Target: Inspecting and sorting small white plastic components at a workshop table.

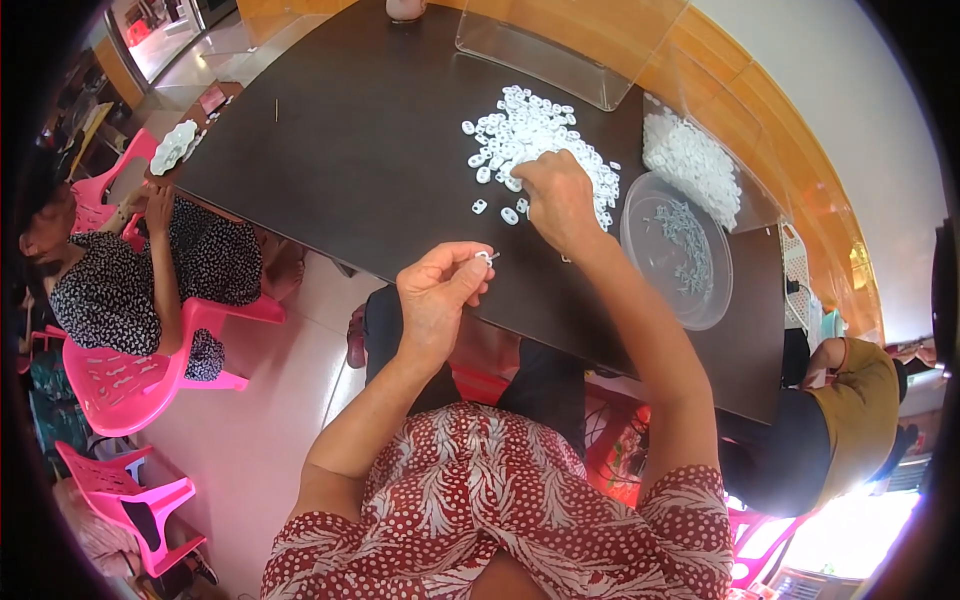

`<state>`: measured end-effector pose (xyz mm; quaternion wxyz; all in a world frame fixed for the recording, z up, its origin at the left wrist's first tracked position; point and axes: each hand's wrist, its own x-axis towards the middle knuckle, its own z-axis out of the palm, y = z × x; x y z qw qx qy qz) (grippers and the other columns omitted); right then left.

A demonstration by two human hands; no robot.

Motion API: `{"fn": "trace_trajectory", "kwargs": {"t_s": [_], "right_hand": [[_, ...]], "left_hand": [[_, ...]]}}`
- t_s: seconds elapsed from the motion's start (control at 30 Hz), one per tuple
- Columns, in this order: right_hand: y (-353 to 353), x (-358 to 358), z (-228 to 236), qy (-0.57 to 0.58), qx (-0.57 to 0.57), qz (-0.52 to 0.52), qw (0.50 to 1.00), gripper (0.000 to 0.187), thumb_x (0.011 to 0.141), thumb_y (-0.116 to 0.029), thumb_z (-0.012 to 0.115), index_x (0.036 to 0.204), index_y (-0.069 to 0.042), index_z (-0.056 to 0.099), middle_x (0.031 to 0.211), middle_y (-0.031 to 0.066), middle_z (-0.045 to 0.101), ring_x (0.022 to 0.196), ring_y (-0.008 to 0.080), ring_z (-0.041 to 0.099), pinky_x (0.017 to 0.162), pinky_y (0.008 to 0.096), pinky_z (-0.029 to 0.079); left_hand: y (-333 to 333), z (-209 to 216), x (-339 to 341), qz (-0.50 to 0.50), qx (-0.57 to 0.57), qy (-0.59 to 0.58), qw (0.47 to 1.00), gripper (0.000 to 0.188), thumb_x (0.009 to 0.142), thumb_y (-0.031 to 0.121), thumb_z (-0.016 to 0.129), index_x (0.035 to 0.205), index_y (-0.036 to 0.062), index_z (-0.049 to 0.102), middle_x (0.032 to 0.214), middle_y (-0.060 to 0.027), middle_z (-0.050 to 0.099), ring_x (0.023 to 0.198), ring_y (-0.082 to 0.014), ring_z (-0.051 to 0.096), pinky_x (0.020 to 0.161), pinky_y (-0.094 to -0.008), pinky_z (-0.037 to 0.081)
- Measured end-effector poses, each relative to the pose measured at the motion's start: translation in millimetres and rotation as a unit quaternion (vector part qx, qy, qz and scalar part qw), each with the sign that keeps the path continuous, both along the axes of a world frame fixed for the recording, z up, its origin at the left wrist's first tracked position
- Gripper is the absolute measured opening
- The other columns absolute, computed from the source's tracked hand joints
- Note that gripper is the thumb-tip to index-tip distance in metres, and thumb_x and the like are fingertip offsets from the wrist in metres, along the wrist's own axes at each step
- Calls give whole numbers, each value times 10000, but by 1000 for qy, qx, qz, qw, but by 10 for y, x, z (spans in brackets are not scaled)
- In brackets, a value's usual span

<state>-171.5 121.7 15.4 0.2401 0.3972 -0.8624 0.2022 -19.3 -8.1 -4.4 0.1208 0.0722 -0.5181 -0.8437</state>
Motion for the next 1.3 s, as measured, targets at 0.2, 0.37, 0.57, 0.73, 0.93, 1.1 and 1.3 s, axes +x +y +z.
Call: {"fn": "trace_trajectory", "kwargs": {"t_s": [0.2,0.37,0.57,0.73,0.93,1.1,1.3], "right_hand": [[-31,49,103,-60,59,30,996,94,727,-82,631,813,-64,664,742,118,581,786,299,534,696,384,439],[1,267,16,11,129,72,989,86,605,-36,640,684,-18,613,736,139,542,791,294,503,680,380,425],[-21,346,45,18,133,87,987,170,588,-4,619,753,-17,579,753,129,529,796,293,486,666,375,406],[111,415,-4,-39,52,93,994,205,678,8,627,875,6,573,719,100,551,739,235,525,630,335,416],[240,568,169,-565,-280,77,772,213,820,-21,577,1026,16,617,816,51,645,709,88,556,603,221,424],[283,690,126,-570,-335,91,744,183,825,-22,585,996,17,637,826,54,648,708,78,556,603,203,418],[214,822,66,-559,-376,83,734,189,820,-16,600,1002,18,639,819,47,645,696,78,564,604,203,424]], "left_hand": [[-10,-17,-34,3,13,-5,1000,146,850,74,621,954,-26,647,765,-63,637,629,-81,566,551,-193,447],[-2,-22,-34,1,6,-7,1000,148,848,69,621,958,-27,646,763,-66,637,626,-83,566,547,-193,445],[-4,-15,-42,8,1,-4,1000,151,848,71,622,958,-31,644,768,-71,638,627,-87,566,547,-195,444],[-1,-1,-51,7,3,-9,1000,153,848,74,623,953,-35,642,771,-76,637,627,-94,564,548,-205,446],[6,75,-50,8,21,-25,999,155,854,80,616,947,-42,634,778,-86,638,629,-104,563,549,-215,449],[87,144,-49,-2,37,-35,999,153,865,93,603,943,-37,624,800,-109,649,652,-123,589,549,-226,466],[150,161,-16,-14,53,-39,998,148,875,76,581,948,-48,614,835,-122,653,684,-129,602,555,-223,471]]}}
